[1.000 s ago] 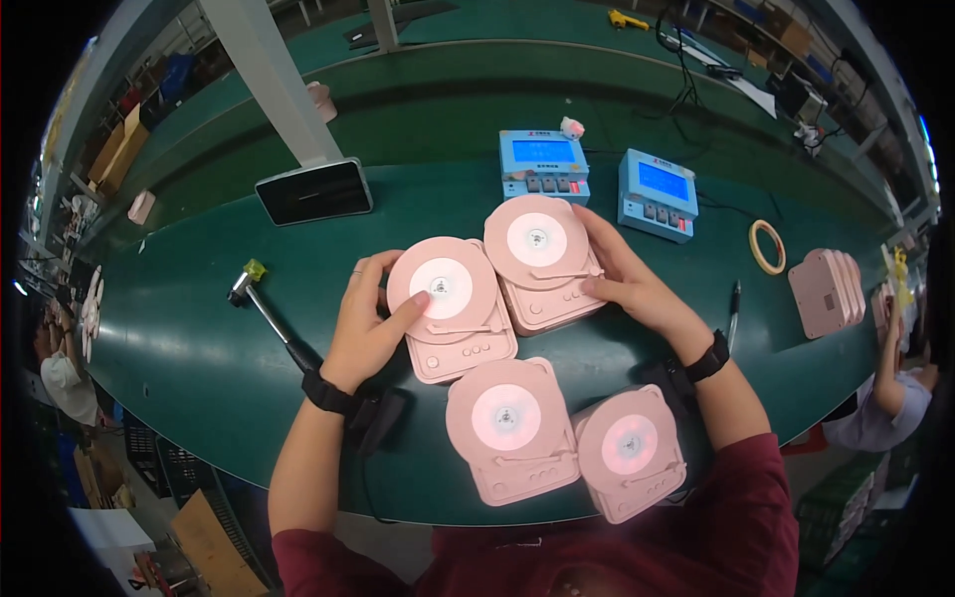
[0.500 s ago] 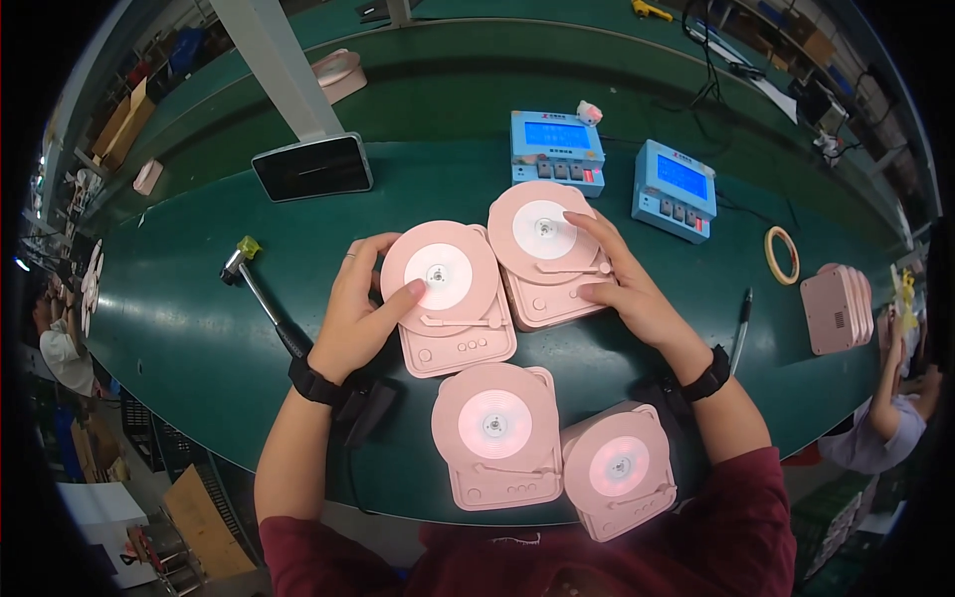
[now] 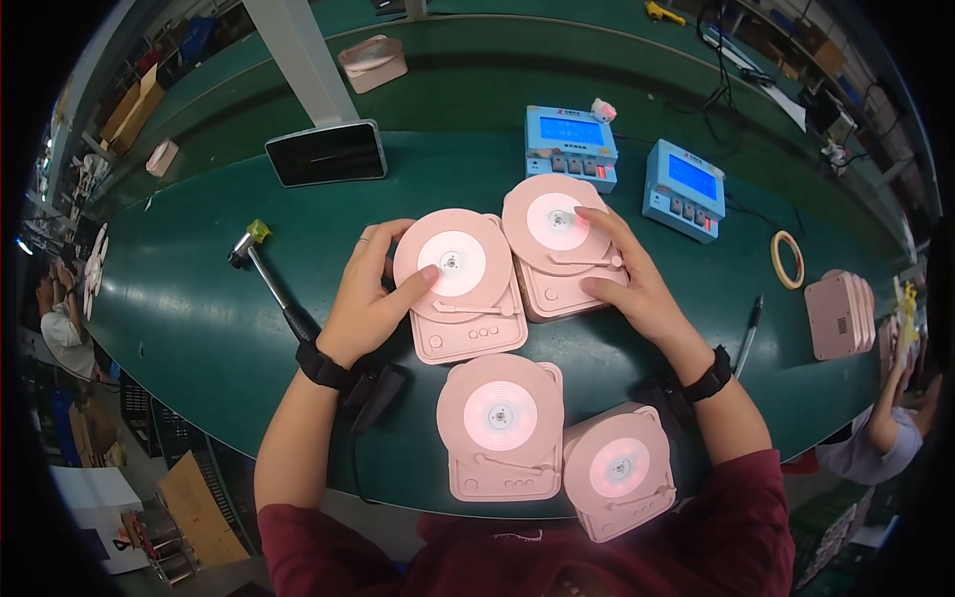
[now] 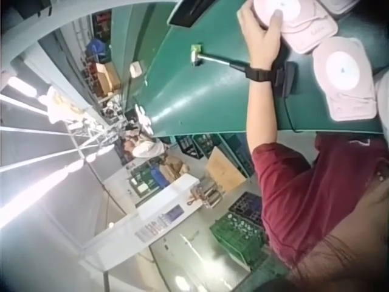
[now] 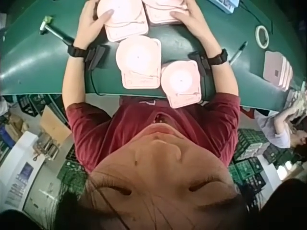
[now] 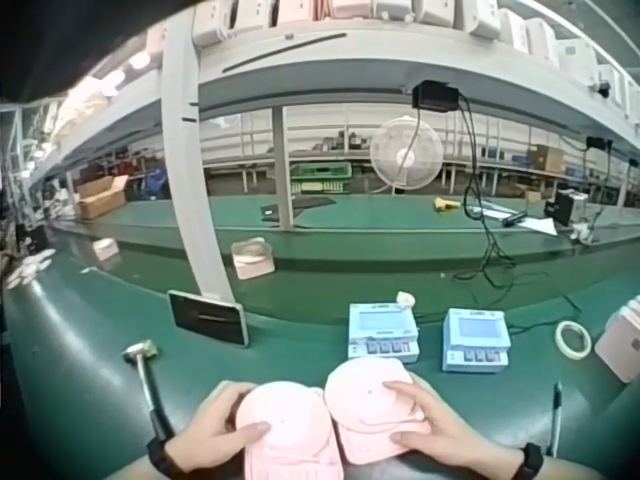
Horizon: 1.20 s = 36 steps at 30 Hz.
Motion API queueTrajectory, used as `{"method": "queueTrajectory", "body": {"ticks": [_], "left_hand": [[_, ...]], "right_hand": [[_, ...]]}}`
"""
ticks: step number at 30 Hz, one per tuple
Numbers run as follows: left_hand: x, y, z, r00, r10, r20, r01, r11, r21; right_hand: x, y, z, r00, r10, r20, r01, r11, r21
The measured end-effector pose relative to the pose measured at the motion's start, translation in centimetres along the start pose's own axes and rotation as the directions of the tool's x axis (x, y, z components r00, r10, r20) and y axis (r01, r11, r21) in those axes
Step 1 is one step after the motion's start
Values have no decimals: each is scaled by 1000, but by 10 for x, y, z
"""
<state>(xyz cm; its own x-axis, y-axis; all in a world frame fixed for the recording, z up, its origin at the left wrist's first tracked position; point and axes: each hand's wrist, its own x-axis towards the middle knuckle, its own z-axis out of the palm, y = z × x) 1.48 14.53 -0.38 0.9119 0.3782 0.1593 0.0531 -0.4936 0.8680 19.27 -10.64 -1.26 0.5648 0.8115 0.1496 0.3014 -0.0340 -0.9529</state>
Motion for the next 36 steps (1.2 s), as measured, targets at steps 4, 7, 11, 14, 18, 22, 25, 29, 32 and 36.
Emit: {"method": "queueTrajectory", "body": {"ticks": [4,7,11,14,18,22,25,29,32,36], "left_hand": [[0,1,-1,1000,-17,9,17,1000,-11],[-1,-1,0,1000,21,3,-21,1000,5],[0,-1,1,999,34,4,-34,999,4],[0,1,1,1000,23,9,-23,1000,1],[-1,1,-1,1000,13,13,-13,1000,18],[-1,0,-1,1000,23,8,-24,999,31],[-1,0,0,1000,26,7,-26,999,31],[0,-1,-1,1000,21,8,-21,1000,22],[0,1,-3,1000,-21,21,20,1000,24],[1,-4,-2,999,-26,29,27,1000,-16]], "right_hand": [[-1,0,2,998,-46,-50,43,998,-41],[-3,-9,-6,983,-184,6,181,960,-214],[-6,-20,-12,898,-357,257,439,732,-520],[-7,-24,-10,878,-333,343,478,643,-599],[-8,-36,-4,855,-358,376,518,529,-672],[-9,-39,0,865,-347,363,499,512,-700],[-9,-35,1,862,-371,346,501,514,-697],[-10,-30,2,861,-398,317,502,562,-657],[-10,-27,1,858,-407,313,508,583,-634],[-12,-27,-3,849,-418,323,523,583,-621]]}}
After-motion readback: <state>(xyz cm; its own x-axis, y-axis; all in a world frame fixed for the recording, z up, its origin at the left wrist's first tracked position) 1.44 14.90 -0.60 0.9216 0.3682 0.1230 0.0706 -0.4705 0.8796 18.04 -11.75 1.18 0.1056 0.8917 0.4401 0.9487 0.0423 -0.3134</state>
